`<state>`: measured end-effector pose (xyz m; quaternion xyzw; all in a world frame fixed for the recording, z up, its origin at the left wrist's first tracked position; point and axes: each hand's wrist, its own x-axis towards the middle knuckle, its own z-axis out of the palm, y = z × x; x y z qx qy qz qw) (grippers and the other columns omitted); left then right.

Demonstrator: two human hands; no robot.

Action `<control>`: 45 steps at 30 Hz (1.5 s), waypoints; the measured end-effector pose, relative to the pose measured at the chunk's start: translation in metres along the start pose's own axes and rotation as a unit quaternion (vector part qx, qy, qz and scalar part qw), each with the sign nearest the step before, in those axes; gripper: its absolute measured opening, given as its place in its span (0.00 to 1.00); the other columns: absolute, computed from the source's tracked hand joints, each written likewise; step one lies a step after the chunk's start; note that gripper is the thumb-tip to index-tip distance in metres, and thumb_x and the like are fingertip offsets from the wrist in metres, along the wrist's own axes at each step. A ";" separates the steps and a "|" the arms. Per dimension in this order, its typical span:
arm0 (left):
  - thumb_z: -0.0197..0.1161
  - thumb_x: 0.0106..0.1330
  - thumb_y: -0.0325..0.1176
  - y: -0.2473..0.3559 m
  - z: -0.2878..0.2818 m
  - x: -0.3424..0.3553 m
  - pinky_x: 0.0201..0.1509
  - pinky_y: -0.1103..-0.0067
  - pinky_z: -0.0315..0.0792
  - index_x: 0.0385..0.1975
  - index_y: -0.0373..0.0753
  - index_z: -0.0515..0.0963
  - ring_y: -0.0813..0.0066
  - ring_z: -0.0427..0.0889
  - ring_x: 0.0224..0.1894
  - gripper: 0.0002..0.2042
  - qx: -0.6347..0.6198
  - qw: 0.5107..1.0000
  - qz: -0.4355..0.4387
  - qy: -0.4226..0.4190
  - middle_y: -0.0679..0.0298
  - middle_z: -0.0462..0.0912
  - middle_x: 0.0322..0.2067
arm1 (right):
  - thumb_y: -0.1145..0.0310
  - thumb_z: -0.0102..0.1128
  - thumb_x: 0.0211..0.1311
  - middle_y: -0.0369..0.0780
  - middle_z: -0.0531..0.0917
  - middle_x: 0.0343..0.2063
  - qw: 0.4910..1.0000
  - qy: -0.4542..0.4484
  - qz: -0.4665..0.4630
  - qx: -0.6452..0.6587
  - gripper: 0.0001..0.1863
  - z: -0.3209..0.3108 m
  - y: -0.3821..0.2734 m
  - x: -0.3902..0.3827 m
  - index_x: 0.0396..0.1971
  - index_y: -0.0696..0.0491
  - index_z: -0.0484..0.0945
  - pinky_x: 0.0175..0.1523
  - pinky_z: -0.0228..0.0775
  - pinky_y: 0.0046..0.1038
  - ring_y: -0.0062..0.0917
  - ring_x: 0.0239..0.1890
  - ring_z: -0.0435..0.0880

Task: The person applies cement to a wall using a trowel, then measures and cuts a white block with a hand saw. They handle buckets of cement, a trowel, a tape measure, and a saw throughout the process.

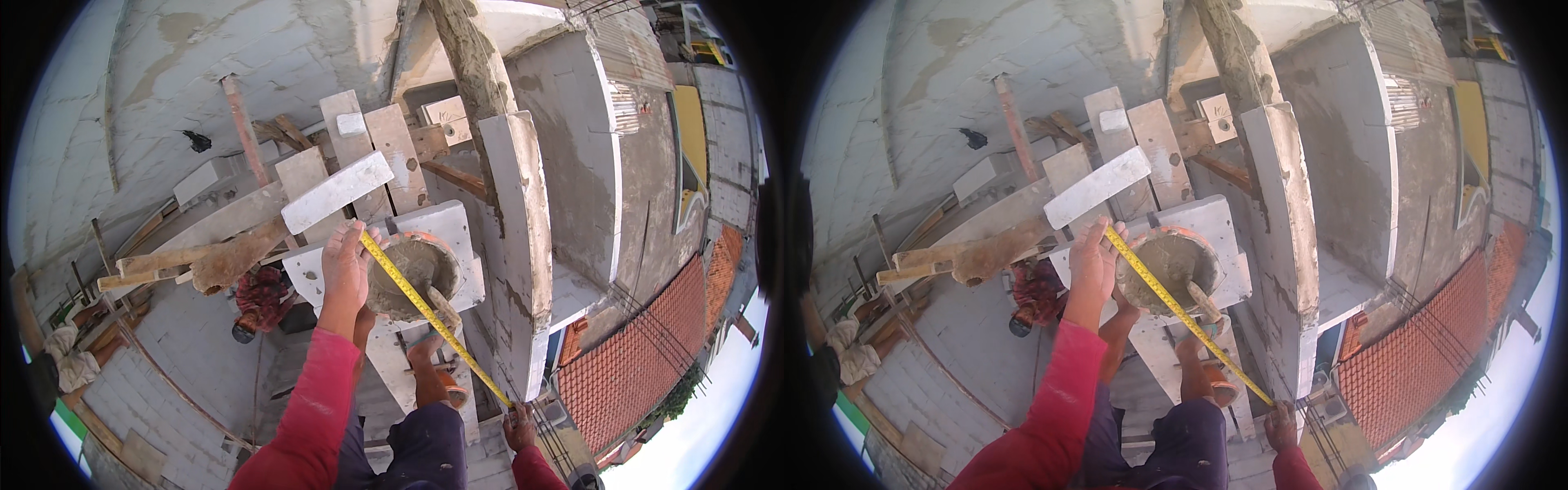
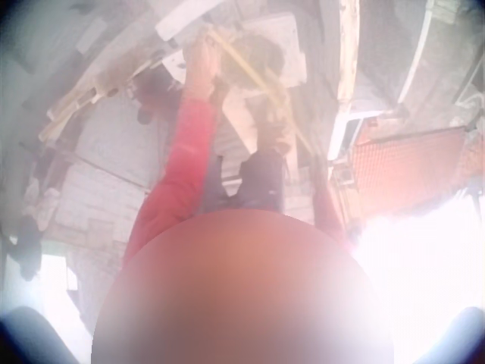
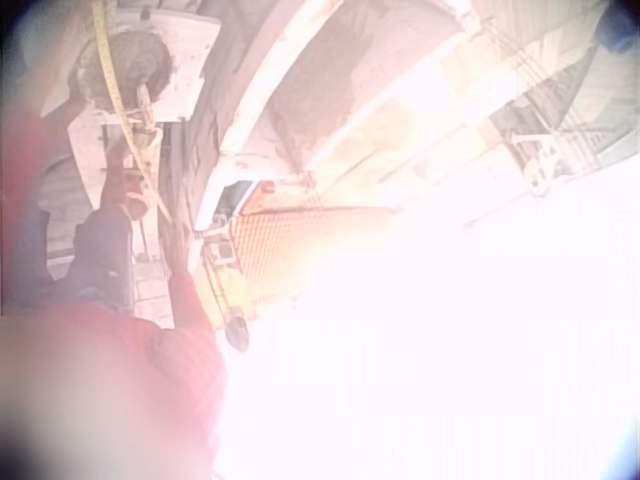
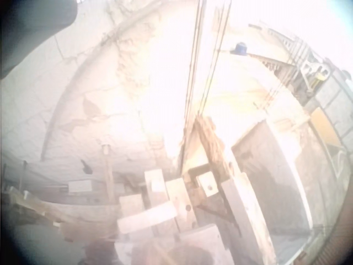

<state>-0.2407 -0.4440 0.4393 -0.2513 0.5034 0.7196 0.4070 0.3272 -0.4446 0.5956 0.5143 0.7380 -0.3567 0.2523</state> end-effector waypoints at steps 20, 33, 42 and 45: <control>0.58 0.77 0.46 -0.008 0.053 0.026 0.71 0.65 0.68 0.68 0.31 0.62 0.57 0.76 0.65 0.30 0.193 0.966 -0.099 -0.143 0.46 0.72 0.65 | 0.61 0.62 0.65 0.55 0.86 0.41 0.952 0.298 -0.055 -0.029 0.22 -0.154 -0.195 0.456 0.55 0.56 0.78 0.52 0.75 0.44 0.51 0.44 0.85; 0.57 0.78 0.46 -0.002 0.057 0.046 0.70 0.67 0.68 0.68 0.32 0.63 0.58 0.76 0.64 0.28 0.160 0.974 -0.113 -0.118 0.48 0.72 0.64 | 0.56 0.59 0.62 0.56 0.86 0.40 0.968 0.249 -0.011 0.004 0.25 -0.152 -0.245 0.559 0.55 0.56 0.79 0.55 0.76 0.46 0.53 0.45 0.85; 0.56 0.78 0.46 -0.005 0.056 0.054 0.70 0.68 0.69 0.68 0.33 0.65 0.60 0.77 0.63 0.27 0.140 0.977 -0.120 -0.110 0.49 0.73 0.64 | 0.56 0.59 0.62 0.57 0.85 0.42 0.965 0.260 -0.028 0.013 0.26 -0.148 -0.253 0.553 0.55 0.57 0.79 0.57 0.74 0.47 0.53 0.47 0.83; 0.56 0.78 0.47 -0.007 0.057 0.056 0.70 0.68 0.69 0.67 0.33 0.65 0.60 0.77 0.62 0.28 0.137 0.977 -0.121 -0.110 0.49 0.73 0.64 | 0.56 0.59 0.62 0.58 0.85 0.42 0.961 0.272 -0.054 0.004 0.27 -0.147 -0.248 0.557 0.56 0.57 0.79 0.57 0.73 0.48 0.54 0.48 0.83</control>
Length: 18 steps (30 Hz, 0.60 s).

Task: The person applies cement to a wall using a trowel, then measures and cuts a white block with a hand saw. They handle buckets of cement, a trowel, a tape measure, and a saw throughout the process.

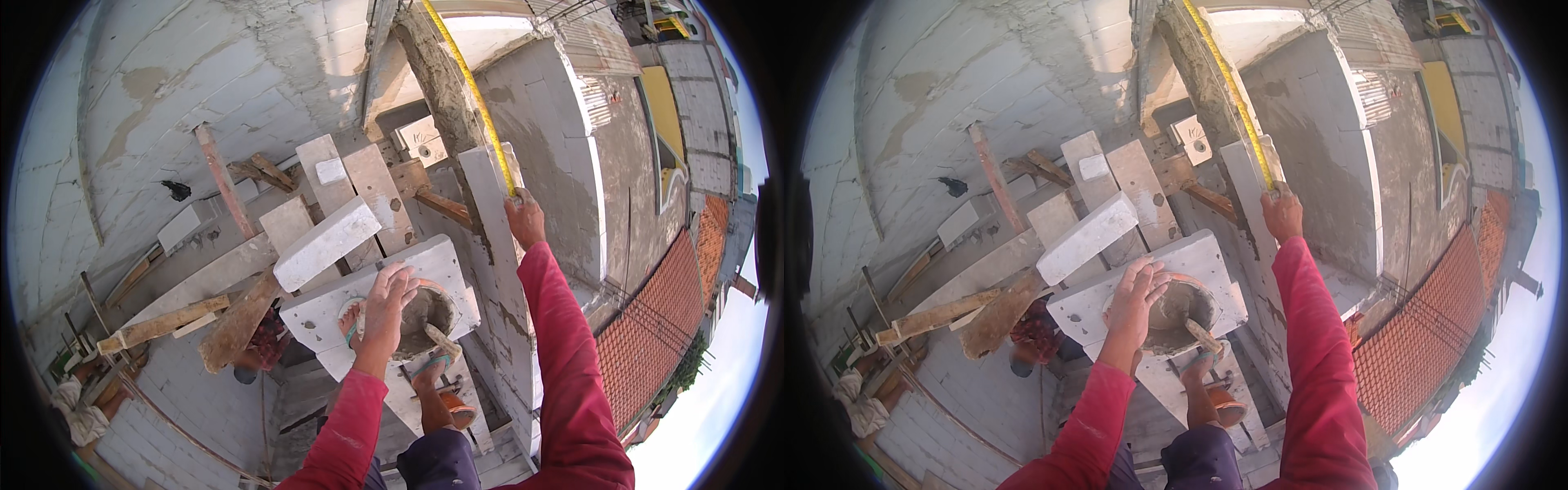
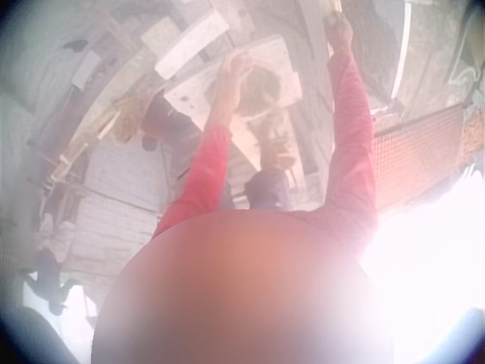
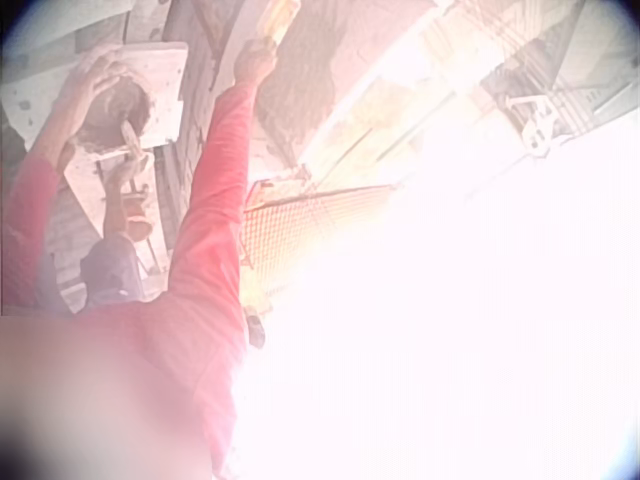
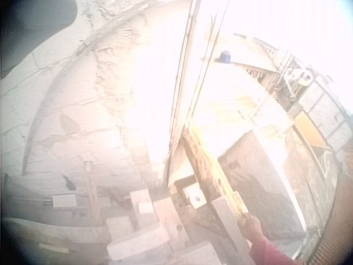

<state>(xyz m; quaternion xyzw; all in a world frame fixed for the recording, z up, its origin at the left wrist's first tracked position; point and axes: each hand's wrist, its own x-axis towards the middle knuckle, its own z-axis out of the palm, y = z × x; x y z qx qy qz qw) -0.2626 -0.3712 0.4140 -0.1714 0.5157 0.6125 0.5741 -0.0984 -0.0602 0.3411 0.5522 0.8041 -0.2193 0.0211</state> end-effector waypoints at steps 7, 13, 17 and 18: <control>0.56 0.78 0.47 0.001 0.001 0.002 0.69 0.68 0.70 0.67 0.33 0.66 0.61 0.77 0.62 0.27 -0.002 1.000 -0.002 0.003 0.49 0.74 0.63 | 0.56 0.60 0.62 0.60 0.84 0.42 1.000 0.002 0.008 -0.004 0.27 0.008 0.001 0.005 0.56 0.58 0.78 0.56 0.73 0.49 0.55 0.47 0.82; 0.55 0.79 0.45 0.000 0.003 0.007 0.68 0.70 0.71 0.67 0.33 0.65 0.62 0.77 0.61 0.26 -0.001 1.000 -0.005 0.009 0.50 0.74 0.63 | 0.55 0.60 0.62 0.59 0.84 0.42 1.000 0.000 -0.001 0.002 0.27 0.012 0.004 0.009 0.54 0.60 0.78 0.56 0.73 0.48 0.55 0.47 0.82; 0.53 0.80 0.44 -0.002 0.002 0.013 0.69 0.66 0.70 0.69 0.33 0.63 0.59 0.78 0.61 0.25 0.007 1.000 -0.003 0.018 0.49 0.73 0.63 | 0.55 0.59 0.63 0.59 0.84 0.42 1.000 -0.002 0.001 -0.008 0.27 0.016 -0.001 0.012 0.53 0.62 0.78 0.56 0.73 0.48 0.54 0.47 0.82; 0.53 0.80 0.43 -0.002 0.004 0.013 0.69 0.66 0.70 0.69 0.33 0.63 0.59 0.78 0.61 0.25 0.002 1.000 -0.005 0.019 0.49 0.73 0.63 | 0.55 0.59 0.64 0.59 0.84 0.42 1.000 0.002 0.003 -0.010 0.27 0.016 0.001 0.013 0.53 0.62 0.78 0.56 0.73 0.48 0.54 0.47 0.82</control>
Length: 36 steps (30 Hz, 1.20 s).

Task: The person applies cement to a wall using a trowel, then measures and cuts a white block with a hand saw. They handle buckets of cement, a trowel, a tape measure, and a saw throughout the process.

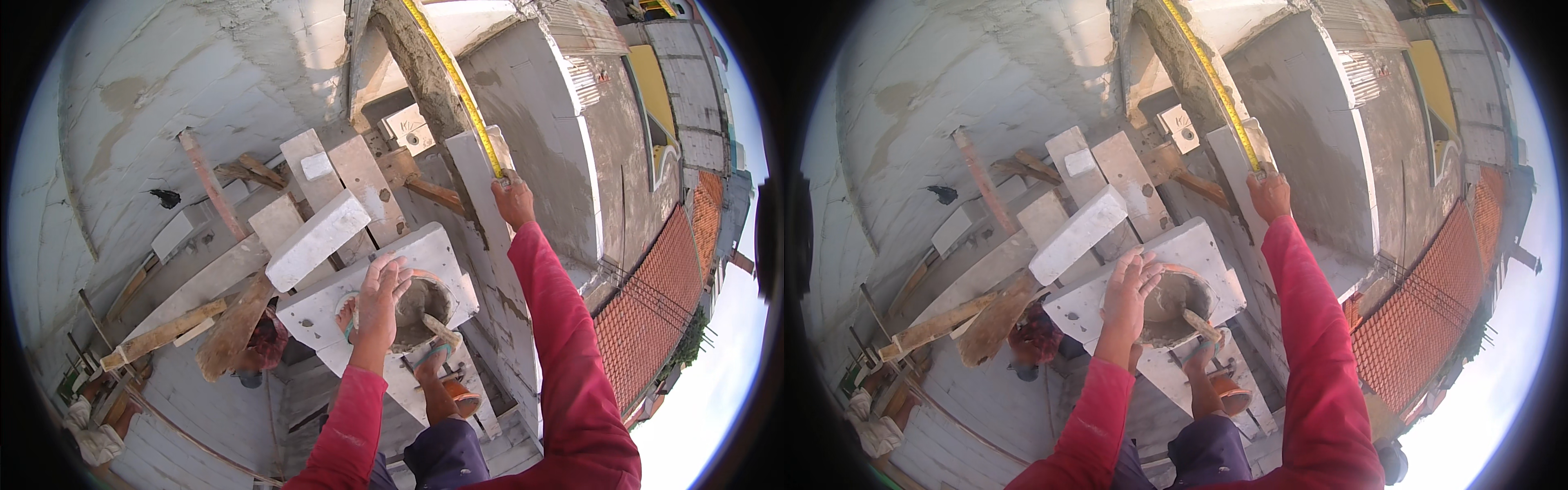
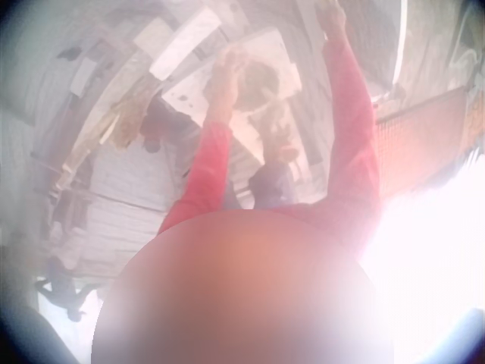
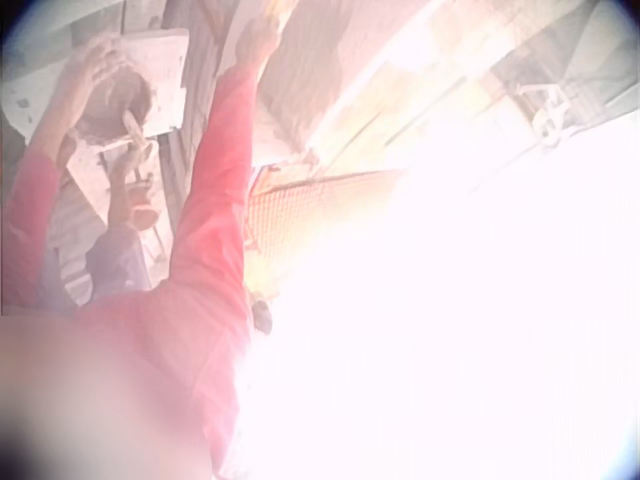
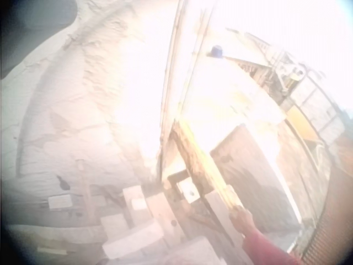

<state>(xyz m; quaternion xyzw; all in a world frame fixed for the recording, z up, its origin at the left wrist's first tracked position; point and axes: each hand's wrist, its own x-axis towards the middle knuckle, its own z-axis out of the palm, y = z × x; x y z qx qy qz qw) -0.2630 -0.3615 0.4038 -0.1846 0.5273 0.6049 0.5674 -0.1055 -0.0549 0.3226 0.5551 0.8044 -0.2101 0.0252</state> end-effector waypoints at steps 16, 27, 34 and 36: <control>0.53 0.80 0.43 0.002 0.005 0.009 0.69 0.66 0.71 0.69 0.32 0.62 0.61 0.78 0.59 0.26 -0.025 1.000 -0.004 0.007 0.48 0.74 0.62 | 0.54 0.60 0.65 0.58 0.84 0.44 0.999 -0.017 0.004 -0.041 0.29 0.009 0.005 0.008 0.60 0.57 0.76 0.60 0.71 0.46 0.53 0.52 0.81; 0.54 0.80 0.43 0.004 0.002 0.010 0.68 0.66 0.71 0.68 0.33 0.64 0.62 0.78 0.58 0.25 -0.028 1.000 -0.002 0.008 0.49 0.74 0.62 | 0.54 0.61 0.64 0.58 0.85 0.41 1.000 0.003 0.007 -0.015 0.28 0.011 0.005 0.006 0.55 0.61 0.76 0.58 0.71 0.48 0.57 0.48 0.80; 0.54 0.80 0.43 0.004 0.000 0.007 0.68 0.67 0.71 0.68 0.34 0.64 0.63 0.78 0.58 0.24 -0.029 1.000 -0.004 0.010 0.50 0.74 0.61 | 0.55 0.61 0.63 0.58 0.85 0.37 0.999 0.026 -0.006 -0.019 0.28 0.015 0.007 0.004 0.54 0.62 0.76 0.57 0.71 0.49 0.56 0.47 0.80; 0.54 0.80 0.43 0.003 -0.001 0.007 0.68 0.67 0.71 0.68 0.34 0.64 0.63 0.78 0.58 0.24 -0.031 0.999 -0.001 0.008 0.50 0.74 0.61 | 0.56 0.61 0.63 0.58 0.86 0.36 0.999 0.027 -0.012 -0.021 0.27 0.016 0.007 0.005 0.54 0.62 0.76 0.57 0.70 0.48 0.56 0.46 0.81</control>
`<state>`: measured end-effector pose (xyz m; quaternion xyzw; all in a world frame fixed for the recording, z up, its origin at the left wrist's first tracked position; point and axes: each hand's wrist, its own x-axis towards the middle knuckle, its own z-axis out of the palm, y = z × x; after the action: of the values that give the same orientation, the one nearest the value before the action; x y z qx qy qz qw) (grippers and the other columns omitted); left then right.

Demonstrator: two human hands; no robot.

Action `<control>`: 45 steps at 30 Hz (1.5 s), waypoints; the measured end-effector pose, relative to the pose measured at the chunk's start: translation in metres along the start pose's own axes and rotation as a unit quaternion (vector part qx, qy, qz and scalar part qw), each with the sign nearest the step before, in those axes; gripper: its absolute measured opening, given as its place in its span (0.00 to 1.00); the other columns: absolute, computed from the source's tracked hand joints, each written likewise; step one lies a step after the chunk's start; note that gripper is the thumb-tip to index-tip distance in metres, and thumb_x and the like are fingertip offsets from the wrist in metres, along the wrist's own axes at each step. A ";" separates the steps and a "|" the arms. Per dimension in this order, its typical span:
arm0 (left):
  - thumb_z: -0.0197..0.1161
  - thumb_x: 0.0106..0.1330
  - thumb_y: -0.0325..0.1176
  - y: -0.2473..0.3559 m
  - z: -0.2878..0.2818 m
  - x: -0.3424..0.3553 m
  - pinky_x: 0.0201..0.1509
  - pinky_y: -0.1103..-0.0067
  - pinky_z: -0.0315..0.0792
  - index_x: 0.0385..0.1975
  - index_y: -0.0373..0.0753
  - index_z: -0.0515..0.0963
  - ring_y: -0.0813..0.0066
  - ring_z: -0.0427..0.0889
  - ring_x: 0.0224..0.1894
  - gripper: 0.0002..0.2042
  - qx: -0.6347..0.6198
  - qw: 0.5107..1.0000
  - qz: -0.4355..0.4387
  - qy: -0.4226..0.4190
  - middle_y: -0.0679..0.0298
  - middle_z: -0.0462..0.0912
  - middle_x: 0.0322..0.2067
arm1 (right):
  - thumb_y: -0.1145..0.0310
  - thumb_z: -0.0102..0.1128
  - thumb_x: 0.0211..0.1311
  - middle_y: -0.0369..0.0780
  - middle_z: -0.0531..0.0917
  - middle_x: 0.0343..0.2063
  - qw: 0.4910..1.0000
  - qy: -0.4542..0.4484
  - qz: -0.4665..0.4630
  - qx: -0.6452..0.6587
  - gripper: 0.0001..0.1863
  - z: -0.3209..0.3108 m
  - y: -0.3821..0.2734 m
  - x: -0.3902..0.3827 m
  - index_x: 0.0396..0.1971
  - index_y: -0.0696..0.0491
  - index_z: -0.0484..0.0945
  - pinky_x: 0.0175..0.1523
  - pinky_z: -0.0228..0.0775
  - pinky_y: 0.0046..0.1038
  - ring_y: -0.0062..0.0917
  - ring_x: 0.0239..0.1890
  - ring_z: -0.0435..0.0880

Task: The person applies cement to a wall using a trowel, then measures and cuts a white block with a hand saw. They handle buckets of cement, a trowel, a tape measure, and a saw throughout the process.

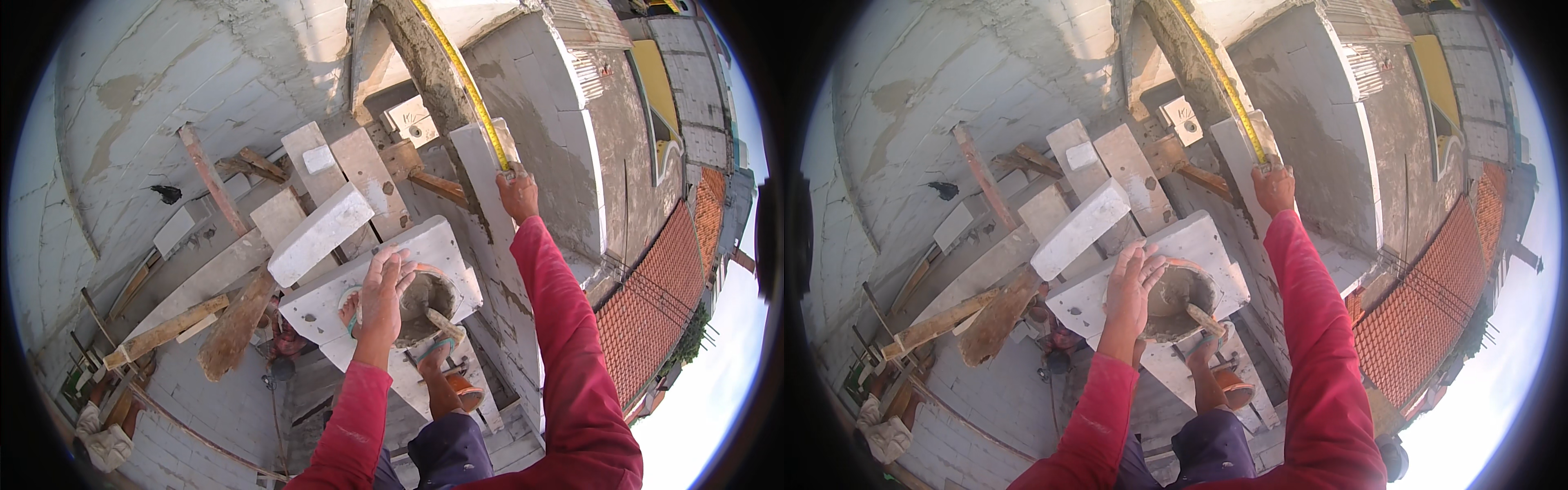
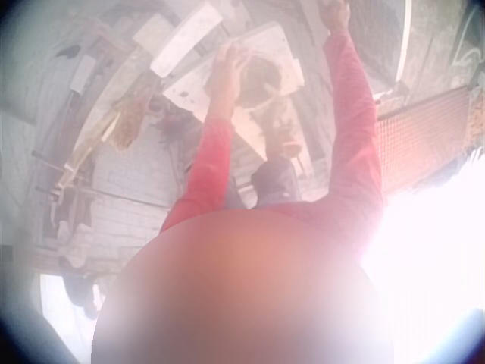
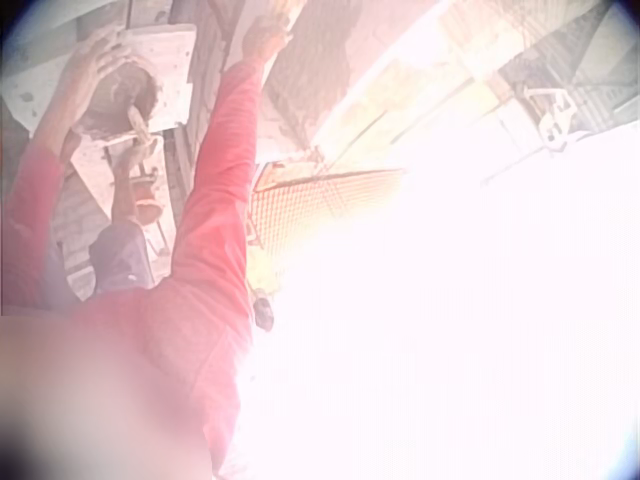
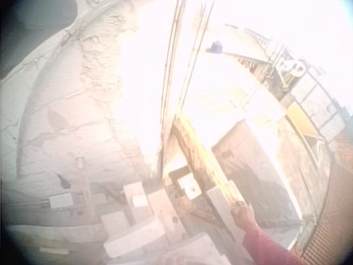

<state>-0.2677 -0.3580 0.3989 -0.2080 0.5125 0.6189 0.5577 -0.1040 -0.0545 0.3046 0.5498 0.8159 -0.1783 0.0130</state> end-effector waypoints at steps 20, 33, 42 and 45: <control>0.53 0.80 0.42 0.001 -0.001 -0.002 0.69 0.66 0.70 0.69 0.33 0.63 0.61 0.78 0.59 0.25 -0.003 1.000 0.002 -0.001 0.48 0.73 0.63 | 0.55 0.61 0.64 0.59 0.85 0.41 1.000 -0.011 0.015 0.006 0.28 -0.006 -0.008 0.000 0.53 0.63 0.76 0.56 0.72 0.49 0.55 0.49 0.80; 0.53 0.80 0.42 0.003 -0.003 -0.014 0.70 0.65 0.69 0.68 0.33 0.64 0.60 0.78 0.60 0.25 -0.012 1.000 -0.006 0.003 0.49 0.73 0.63 | 0.55 0.61 0.64 0.53 0.86 0.33 0.999 0.018 -0.026 -0.014 0.25 -0.008 -0.010 -0.008 0.50 0.61 0.78 0.57 0.70 0.45 0.52 0.41 0.83; 0.53 0.80 0.42 0.000 -0.004 -0.014 0.70 0.65 0.69 0.68 0.33 0.64 0.60 0.77 0.61 0.25 -0.012 1.000 -0.005 0.001 0.49 0.73 0.63 | 0.55 0.61 0.64 0.54 0.86 0.33 1.000 0.003 -0.016 -0.008 0.26 -0.005 -0.003 -0.007 0.54 0.60 0.76 0.56 0.71 0.46 0.52 0.42 0.83; 0.55 0.79 0.45 -0.003 -0.006 -0.014 0.69 0.68 0.70 0.68 0.32 0.64 0.62 0.78 0.61 0.27 -0.014 1.000 -0.002 0.001 0.49 0.74 0.63 | 0.54 0.61 0.64 0.55 0.85 0.41 0.999 -0.035 0.020 -0.014 0.28 -0.005 -0.001 -0.005 0.59 0.54 0.77 0.56 0.73 0.46 0.50 0.47 0.82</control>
<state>-0.2625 -0.3704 0.4063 -0.2173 0.5041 0.6244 0.5557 -0.1023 -0.0579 0.3109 0.5590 0.8064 -0.1855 0.0531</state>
